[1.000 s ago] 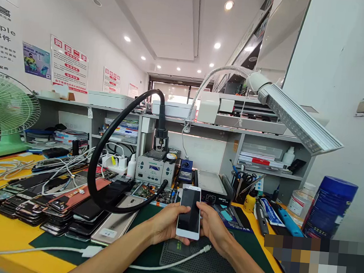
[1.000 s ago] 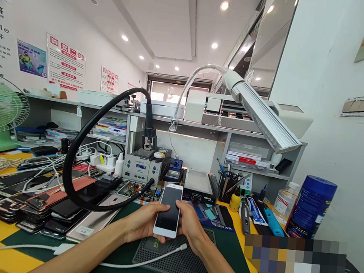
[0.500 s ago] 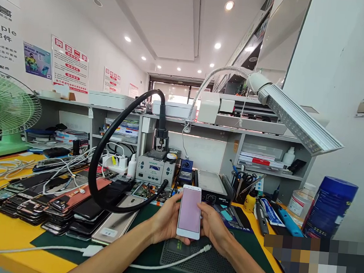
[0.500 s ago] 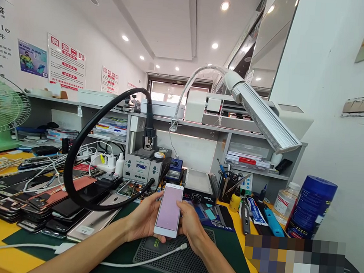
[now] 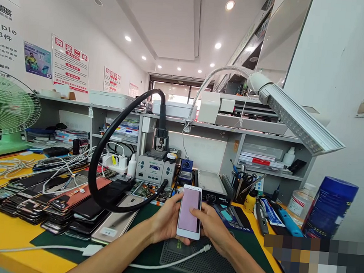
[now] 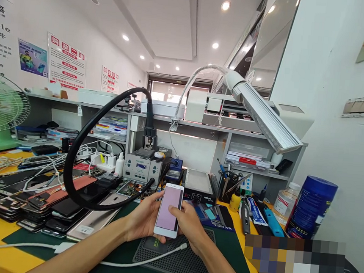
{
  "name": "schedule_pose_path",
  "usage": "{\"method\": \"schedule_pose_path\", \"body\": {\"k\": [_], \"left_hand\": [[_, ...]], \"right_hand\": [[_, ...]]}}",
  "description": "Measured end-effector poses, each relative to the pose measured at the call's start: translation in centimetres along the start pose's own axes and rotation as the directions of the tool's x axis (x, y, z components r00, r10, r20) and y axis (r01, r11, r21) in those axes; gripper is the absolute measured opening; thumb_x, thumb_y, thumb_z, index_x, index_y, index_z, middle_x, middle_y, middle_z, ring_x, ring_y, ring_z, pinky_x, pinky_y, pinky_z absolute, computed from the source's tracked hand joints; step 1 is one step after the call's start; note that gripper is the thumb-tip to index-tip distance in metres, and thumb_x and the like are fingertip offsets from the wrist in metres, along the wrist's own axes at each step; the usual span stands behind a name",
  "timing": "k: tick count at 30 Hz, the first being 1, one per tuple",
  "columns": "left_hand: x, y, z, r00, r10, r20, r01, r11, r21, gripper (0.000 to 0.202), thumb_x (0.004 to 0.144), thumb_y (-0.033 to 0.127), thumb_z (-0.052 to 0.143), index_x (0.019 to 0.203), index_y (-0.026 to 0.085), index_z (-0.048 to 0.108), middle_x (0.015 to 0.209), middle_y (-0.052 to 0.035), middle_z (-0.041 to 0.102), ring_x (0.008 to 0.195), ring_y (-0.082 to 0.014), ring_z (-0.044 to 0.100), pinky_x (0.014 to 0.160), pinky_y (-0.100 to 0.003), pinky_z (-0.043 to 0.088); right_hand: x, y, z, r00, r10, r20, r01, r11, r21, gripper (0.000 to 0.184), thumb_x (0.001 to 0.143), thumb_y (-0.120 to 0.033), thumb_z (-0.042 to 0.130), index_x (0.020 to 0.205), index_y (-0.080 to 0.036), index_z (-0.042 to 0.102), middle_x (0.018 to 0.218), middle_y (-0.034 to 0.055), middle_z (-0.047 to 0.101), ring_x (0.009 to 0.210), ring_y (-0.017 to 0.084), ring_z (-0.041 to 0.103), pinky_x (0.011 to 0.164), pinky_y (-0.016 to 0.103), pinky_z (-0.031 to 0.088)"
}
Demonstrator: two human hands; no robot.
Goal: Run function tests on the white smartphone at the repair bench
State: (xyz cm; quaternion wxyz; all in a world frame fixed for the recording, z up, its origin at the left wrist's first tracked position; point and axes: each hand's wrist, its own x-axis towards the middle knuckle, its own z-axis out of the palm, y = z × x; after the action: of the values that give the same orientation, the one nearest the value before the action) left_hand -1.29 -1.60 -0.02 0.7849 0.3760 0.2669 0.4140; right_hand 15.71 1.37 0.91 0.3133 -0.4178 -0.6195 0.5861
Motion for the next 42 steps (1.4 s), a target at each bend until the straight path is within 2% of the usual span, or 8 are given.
{"method": "schedule_pose_path", "body": {"k": [4,10,17,21,24,28,33,42], "left_hand": [[0.17,-0.16,-0.13,1.000,0.001,-0.027,-0.001,1.000,0.016,0.060,0.090,0.062,0.045,0.134,0.022,0.052,0.096,-0.0111,0.066,0.078,-0.0287,0.070,0.053,-0.038,0.059],[0.45,-0.33,-0.18,0.998,-0.034,-0.053,0.036,0.999,0.026,0.051,0.090,0.052,0.051,0.124,0.014,0.057,0.098,-0.0140,0.067,0.080,-0.0276,0.071,0.052,-0.033,0.058],[0.48,-0.64,0.05,0.992,0.039,-0.122,-0.026,0.993,0.113,0.041,0.085,0.039,0.065,0.118,0.016,0.056,0.091,-0.0100,0.068,0.075,-0.0266,0.071,0.051,-0.035,0.059],[0.32,-0.65,0.12,0.991,0.049,-0.128,-0.034,0.992,0.118,0.041,0.084,0.036,0.066,0.119,0.017,0.055,0.090,-0.0094,0.068,0.075,-0.0265,0.071,0.052,-0.035,0.059],[0.33,-0.53,-0.03,0.995,0.016,-0.098,-0.008,0.997,0.082,0.044,0.087,0.041,0.060,0.122,0.015,0.054,0.094,-0.0116,0.068,0.078,-0.0274,0.071,0.053,-0.034,0.059],[0.42,-0.33,-0.23,0.998,-0.029,-0.059,0.029,1.000,-0.001,0.050,0.089,0.050,0.052,0.125,0.015,0.054,0.094,-0.0119,0.067,0.077,-0.0278,0.071,0.051,-0.035,0.058],[0.26,-0.18,-0.06,0.999,0.009,-0.036,-0.010,1.000,-0.009,0.051,0.089,0.053,0.050,0.126,0.017,0.054,0.096,-0.0123,0.066,0.078,-0.0292,0.070,0.050,-0.036,0.058],[0.12,-0.01,0.09,0.999,-0.004,-0.043,0.003,1.000,-0.009,0.051,0.090,0.053,0.048,0.128,0.018,0.054,0.095,-0.0112,0.066,0.078,-0.0283,0.070,0.050,-0.036,0.058]], "right_hand": [[-0.25,-0.16,0.22,1.000,0.007,0.007,-0.008,0.998,0.057,0.038,0.088,-0.043,0.061,0.118,-0.020,0.061,0.102,0.0101,0.071,0.090,0.027,0.070,0.062,0.035,0.057],[0.47,0.52,0.07,0.999,0.026,0.021,-0.030,0.980,0.195,0.038,0.092,-0.042,0.053,0.122,-0.019,0.059,0.091,0.0081,0.071,0.080,0.024,0.069,0.057,0.032,0.056],[0.08,-0.34,0.31,0.996,0.088,0.031,-0.093,0.966,0.240,0.045,0.097,-0.044,0.040,0.124,-0.015,0.060,0.104,0.0141,0.072,0.087,0.025,0.069,0.063,0.033,0.056],[0.18,-0.21,0.19,0.995,0.086,0.041,-0.093,0.968,0.232,0.048,0.096,-0.046,0.040,0.126,-0.014,0.060,0.107,0.0150,0.072,0.088,0.026,0.069,0.062,0.034,0.056],[0.39,0.23,-0.03,0.998,0.040,0.039,-0.047,0.979,0.200,0.045,0.088,-0.038,0.051,0.127,-0.017,0.058,0.104,0.0131,0.073,0.088,0.027,0.069,0.061,0.035,0.056],[0.22,0.20,-0.09,0.998,-0.008,0.055,0.001,0.991,0.133,0.055,0.070,-0.020,0.059,0.125,-0.020,0.058,0.105,0.0096,0.072,0.095,0.028,0.068,0.065,0.036,0.057],[-0.25,-0.15,0.02,0.998,-0.034,0.053,0.030,0.996,0.086,0.052,0.062,-0.018,0.060,0.115,-0.018,0.060,0.103,0.0091,0.070,0.096,0.029,0.067,0.063,0.033,0.057],[-0.18,-0.17,0.00,0.998,-0.021,0.051,0.016,0.996,0.089,0.060,0.055,-0.014,0.058,0.116,-0.018,0.059,0.102,0.0089,0.071,0.095,0.029,0.066,0.061,0.031,0.055]]}}
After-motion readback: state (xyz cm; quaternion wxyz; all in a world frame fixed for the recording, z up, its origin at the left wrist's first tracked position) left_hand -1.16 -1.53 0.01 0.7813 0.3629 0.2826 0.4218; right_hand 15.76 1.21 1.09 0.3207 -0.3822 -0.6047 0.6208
